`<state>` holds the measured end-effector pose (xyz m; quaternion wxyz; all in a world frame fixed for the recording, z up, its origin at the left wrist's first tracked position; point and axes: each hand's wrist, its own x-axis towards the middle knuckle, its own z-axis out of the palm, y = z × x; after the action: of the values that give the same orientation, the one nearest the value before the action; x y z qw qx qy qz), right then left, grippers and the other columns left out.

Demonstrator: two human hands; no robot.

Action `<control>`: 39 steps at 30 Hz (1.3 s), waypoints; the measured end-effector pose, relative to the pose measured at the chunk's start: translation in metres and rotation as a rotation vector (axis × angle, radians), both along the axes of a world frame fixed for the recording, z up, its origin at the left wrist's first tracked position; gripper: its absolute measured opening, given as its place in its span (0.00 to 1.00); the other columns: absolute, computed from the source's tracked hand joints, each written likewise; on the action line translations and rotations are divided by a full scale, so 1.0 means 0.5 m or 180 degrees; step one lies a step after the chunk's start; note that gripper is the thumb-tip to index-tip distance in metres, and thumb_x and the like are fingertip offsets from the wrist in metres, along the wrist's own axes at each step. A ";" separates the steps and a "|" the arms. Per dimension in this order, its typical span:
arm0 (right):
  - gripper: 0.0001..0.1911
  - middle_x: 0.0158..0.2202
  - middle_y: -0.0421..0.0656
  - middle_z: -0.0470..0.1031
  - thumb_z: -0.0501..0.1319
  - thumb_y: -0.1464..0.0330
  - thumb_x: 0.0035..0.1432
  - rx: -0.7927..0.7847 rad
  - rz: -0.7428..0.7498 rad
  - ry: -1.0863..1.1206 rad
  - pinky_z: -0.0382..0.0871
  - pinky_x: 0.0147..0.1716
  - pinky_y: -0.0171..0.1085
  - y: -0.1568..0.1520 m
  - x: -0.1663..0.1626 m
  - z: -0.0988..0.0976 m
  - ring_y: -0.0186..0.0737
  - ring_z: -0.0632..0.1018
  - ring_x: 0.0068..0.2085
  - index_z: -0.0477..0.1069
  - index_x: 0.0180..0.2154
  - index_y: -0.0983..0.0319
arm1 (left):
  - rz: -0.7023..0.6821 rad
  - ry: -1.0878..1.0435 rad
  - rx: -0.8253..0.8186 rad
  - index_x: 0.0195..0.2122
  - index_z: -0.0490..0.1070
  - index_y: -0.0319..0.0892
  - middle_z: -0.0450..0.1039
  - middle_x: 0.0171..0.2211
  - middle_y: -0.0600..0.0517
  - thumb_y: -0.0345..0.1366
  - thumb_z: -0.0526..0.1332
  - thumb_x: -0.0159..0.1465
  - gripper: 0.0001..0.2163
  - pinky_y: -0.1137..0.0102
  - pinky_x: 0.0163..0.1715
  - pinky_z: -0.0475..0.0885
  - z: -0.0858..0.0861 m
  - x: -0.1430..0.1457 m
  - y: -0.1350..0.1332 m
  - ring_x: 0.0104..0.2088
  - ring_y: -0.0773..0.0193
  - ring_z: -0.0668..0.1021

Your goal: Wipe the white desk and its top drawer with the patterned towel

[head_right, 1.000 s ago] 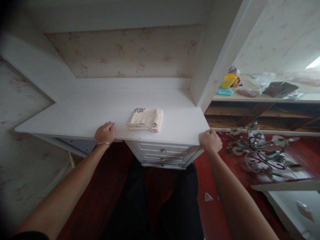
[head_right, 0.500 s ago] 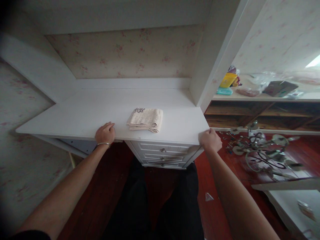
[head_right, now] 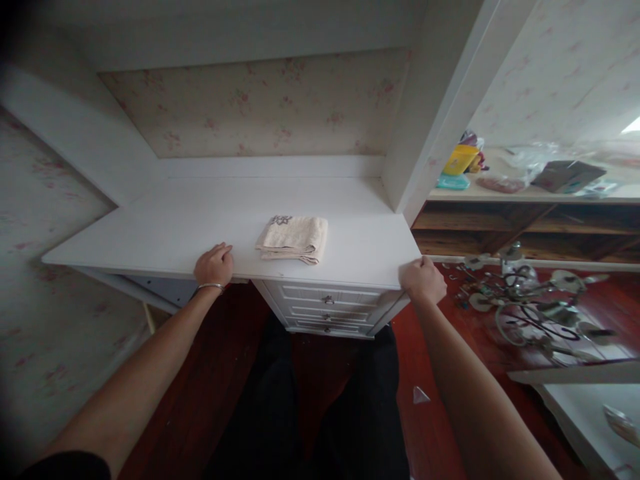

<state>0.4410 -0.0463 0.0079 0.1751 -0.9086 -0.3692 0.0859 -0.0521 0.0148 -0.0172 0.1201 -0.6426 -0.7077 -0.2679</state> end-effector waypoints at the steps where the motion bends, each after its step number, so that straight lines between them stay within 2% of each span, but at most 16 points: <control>1: 0.25 0.49 0.58 0.73 0.45 0.64 0.64 0.0027 -0.0073 -0.0011 0.70 0.44 0.50 0.001 0.000 0.000 0.56 0.76 0.48 0.67 0.58 0.60 | 0.0011 -0.0002 -0.0023 0.47 0.76 0.43 0.72 0.55 0.49 0.33 0.49 0.64 0.18 0.65 0.57 0.61 0.000 0.000 0.000 0.56 0.61 0.71; 4: 0.24 0.48 0.56 0.75 0.46 0.63 0.64 0.0092 -0.0245 -0.0016 0.70 0.44 0.48 0.004 -0.001 -0.002 0.54 0.76 0.47 0.70 0.56 0.59 | 0.0064 -0.0016 -0.0083 0.47 0.76 0.43 0.71 0.55 0.50 0.33 0.49 0.64 0.18 0.64 0.58 0.60 0.001 0.004 -0.002 0.57 0.61 0.70; 9: 0.23 0.48 0.55 0.75 0.47 0.63 0.62 0.0118 -0.0360 0.0017 0.70 0.44 0.53 0.009 -0.001 -0.001 0.59 0.76 0.48 0.71 0.54 0.56 | 0.0092 -0.0100 -0.0181 0.47 0.76 0.43 0.71 0.56 0.49 0.33 0.49 0.63 0.17 0.63 0.58 0.61 0.014 0.009 -0.001 0.57 0.59 0.70; 15: 0.23 0.48 0.55 0.75 0.48 0.63 0.62 0.0125 -0.0383 0.0023 0.71 0.44 0.52 0.011 0.001 -0.002 0.59 0.76 0.48 0.72 0.54 0.56 | -0.0033 -0.0695 -0.0488 0.42 0.77 0.42 0.73 0.52 0.47 0.30 0.53 0.59 0.15 0.63 0.57 0.64 0.041 0.012 0.006 0.54 0.58 0.73; 19: 0.22 0.47 0.55 0.75 0.48 0.63 0.62 0.0146 -0.0366 0.0020 0.70 0.45 0.50 0.011 0.001 -0.004 0.55 0.77 0.48 0.72 0.53 0.57 | -0.0566 -0.0957 0.0224 0.34 0.76 0.40 0.76 0.44 0.46 0.30 0.54 0.59 0.11 0.66 0.55 0.66 0.070 0.070 -0.050 0.48 0.60 0.75; 21: 0.22 0.47 0.55 0.75 0.48 0.63 0.62 0.0166 -0.0379 0.0021 0.70 0.45 0.49 0.011 0.000 -0.005 0.53 0.77 0.47 0.72 0.53 0.57 | -0.0974 -0.1112 0.0281 0.32 0.75 0.42 0.77 0.36 0.51 0.32 0.54 0.61 0.09 0.68 0.48 0.70 0.081 0.122 -0.101 0.41 0.62 0.77; 23: 0.22 0.47 0.55 0.75 0.48 0.63 0.63 0.0182 -0.0403 0.0026 0.70 0.45 0.49 0.012 -0.001 -0.004 0.53 0.77 0.47 0.72 0.53 0.57 | -0.1347 -0.1360 0.0299 0.32 0.74 0.43 0.77 0.34 0.53 0.32 0.55 0.62 0.08 0.69 0.44 0.71 0.080 0.183 -0.156 0.38 0.64 0.78; 25: 0.22 0.47 0.55 0.75 0.47 0.62 0.63 0.0186 -0.0412 0.0039 0.70 0.45 0.50 0.012 -0.001 -0.003 0.54 0.77 0.47 0.72 0.53 0.56 | -0.1696 -0.1599 0.0115 0.31 0.73 0.44 0.77 0.34 0.53 0.30 0.54 0.62 0.09 0.70 0.44 0.71 0.062 0.250 -0.204 0.38 0.65 0.77; 27: 0.22 0.47 0.55 0.75 0.47 0.62 0.63 0.0180 -0.0405 0.0054 0.70 0.45 0.51 0.011 -0.001 -0.002 0.56 0.77 0.47 0.72 0.53 0.56 | -0.1894 -0.1780 -0.0348 0.33 0.73 0.45 0.77 0.35 0.53 0.30 0.53 0.63 0.10 0.72 0.43 0.71 0.031 0.316 -0.237 0.39 0.66 0.77; 29: 0.22 0.47 0.54 0.76 0.47 0.62 0.63 0.0168 -0.0398 0.0061 0.70 0.45 0.51 0.011 -0.001 0.000 0.57 0.77 0.48 0.72 0.53 0.55 | -0.1958 -0.1828 -0.0992 0.39 0.73 0.46 0.77 0.40 0.52 0.32 0.53 0.64 0.10 0.72 0.42 0.71 -0.007 0.377 -0.251 0.38 0.67 0.77; 32: 0.23 0.47 0.54 0.75 0.47 0.62 0.63 0.0154 -0.0401 0.0053 0.70 0.45 0.51 0.011 -0.001 0.000 0.57 0.77 0.48 0.72 0.53 0.55 | -0.1771 -0.1645 -0.1705 0.52 0.69 0.46 0.73 0.51 0.50 0.37 0.53 0.66 0.15 0.70 0.46 0.71 -0.058 0.446 -0.245 0.38 0.66 0.78; 35: 0.23 0.47 0.54 0.76 0.47 0.62 0.63 0.0142 -0.0409 0.0042 0.70 0.44 0.51 0.012 0.000 -0.002 0.57 0.77 0.47 0.73 0.52 0.56 | -0.1616 -0.1217 -0.2081 0.55 0.68 0.47 0.68 0.56 0.48 0.39 0.51 0.67 0.17 0.69 0.46 0.71 -0.088 0.479 -0.232 0.40 0.65 0.78; 39: 0.22 0.46 0.54 0.76 0.48 0.62 0.63 0.0144 -0.0403 0.0034 0.70 0.45 0.48 0.014 0.001 -0.004 0.54 0.77 0.47 0.72 0.53 0.57 | -0.1498 -0.0712 -0.2191 0.59 0.64 0.53 0.65 0.57 0.49 0.40 0.51 0.67 0.20 0.67 0.41 0.73 -0.103 0.477 -0.232 0.39 0.63 0.78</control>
<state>0.4416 -0.0394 0.0059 0.2026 -0.9255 -0.3120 0.0712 0.1862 -0.1012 -0.0688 -0.2431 -0.7562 -0.5985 -0.1043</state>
